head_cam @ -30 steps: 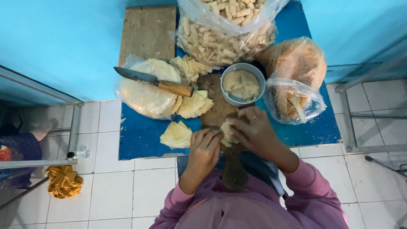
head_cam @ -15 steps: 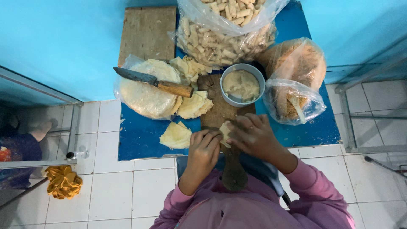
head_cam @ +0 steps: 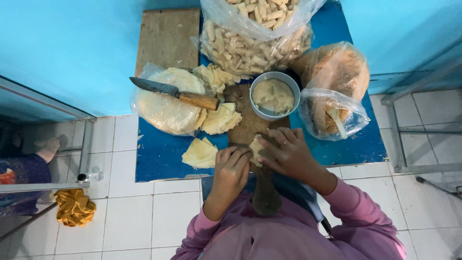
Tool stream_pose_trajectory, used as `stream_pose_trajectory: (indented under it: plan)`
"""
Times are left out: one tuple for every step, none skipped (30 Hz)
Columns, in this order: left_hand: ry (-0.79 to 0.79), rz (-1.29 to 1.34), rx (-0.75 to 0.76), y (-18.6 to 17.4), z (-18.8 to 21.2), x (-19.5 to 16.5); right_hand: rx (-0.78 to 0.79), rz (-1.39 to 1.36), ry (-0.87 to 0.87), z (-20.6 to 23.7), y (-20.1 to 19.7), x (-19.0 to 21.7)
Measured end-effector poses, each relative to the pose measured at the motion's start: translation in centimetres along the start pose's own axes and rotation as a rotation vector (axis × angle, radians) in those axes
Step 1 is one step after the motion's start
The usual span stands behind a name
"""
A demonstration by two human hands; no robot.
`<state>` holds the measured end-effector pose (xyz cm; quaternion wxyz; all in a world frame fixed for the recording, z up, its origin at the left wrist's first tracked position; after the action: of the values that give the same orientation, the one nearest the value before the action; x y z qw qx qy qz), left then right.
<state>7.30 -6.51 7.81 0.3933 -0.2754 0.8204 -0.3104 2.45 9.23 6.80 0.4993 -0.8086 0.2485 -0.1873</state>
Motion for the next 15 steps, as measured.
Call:
stream_pose_trajectory:
  plan:
    - [0.000,0.002,0.001,0.0,0.0,0.0,0.011,0.035,-0.010,-0.1,0.2,0.3]
    - [0.000,0.005,0.000,0.0,0.0,0.0,0.022,0.071,-0.021,-0.2,0.4,0.6]
    - [0.001,-0.001,0.000,0.0,0.0,0.0,0.033,0.107,-0.032,-0.2,0.6,0.8]
    - [0.003,-0.007,0.003,0.0,0.0,-0.1,0.060,0.114,-0.028,-0.2,0.7,0.8]
    - [0.006,-0.014,0.005,0.0,0.0,-0.1,0.088,0.121,-0.025,-0.2,0.9,0.8]
    - [0.002,-0.008,-0.002,-0.1,0.0,-0.1,0.117,0.129,-0.024,-0.1,1.0,0.7]
    - [-0.003,-0.001,-0.007,-0.1,0.0,-0.1,0.102,0.141,-0.023,0.0,0.7,0.6]
    - [-0.007,0.007,-0.010,-0.2,0.0,-0.1,0.086,0.152,-0.019,0.1,0.4,0.5]
    - [-0.007,0.009,-0.007,-0.2,0.0,-0.2,0.070,0.164,-0.015,0.2,0.1,0.3]
    - [-0.006,0.010,-0.007,-0.2,0.0,-0.2,0.042,0.161,-0.009,0.3,-0.2,0.2]
    - [-0.003,0.011,-0.005,-0.3,0.0,-0.2,0.013,0.158,-0.002,0.3,-0.5,0.1]
    - [0.000,0.010,-0.003,-0.3,0.0,-0.3,-0.015,0.154,0.004,0.2,-0.7,0.1]
    - [0.001,0.007,-0.001,-0.3,-0.1,-0.3,-0.010,0.174,-0.015,0.1,-0.5,0.3]
    - [0.001,0.005,0.003,-0.4,-0.1,-0.3,-0.004,0.191,-0.033,0.0,-0.3,0.5]
    - [0.001,0.005,0.005,-0.4,-0.1,-0.3,0.002,0.209,-0.049,-0.1,-0.1,0.8]
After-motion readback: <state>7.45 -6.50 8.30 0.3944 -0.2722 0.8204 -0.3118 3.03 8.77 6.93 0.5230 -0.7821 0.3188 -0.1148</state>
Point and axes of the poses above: each hand's wrist, its own z-axis away from the middle knuckle, its own y-axis out of the palm, x = y × z, the point moved 7 cm from there along -z, towards the middle knuckle, and after that the axes turned 9 degrees about x, right-handed, at the moved point
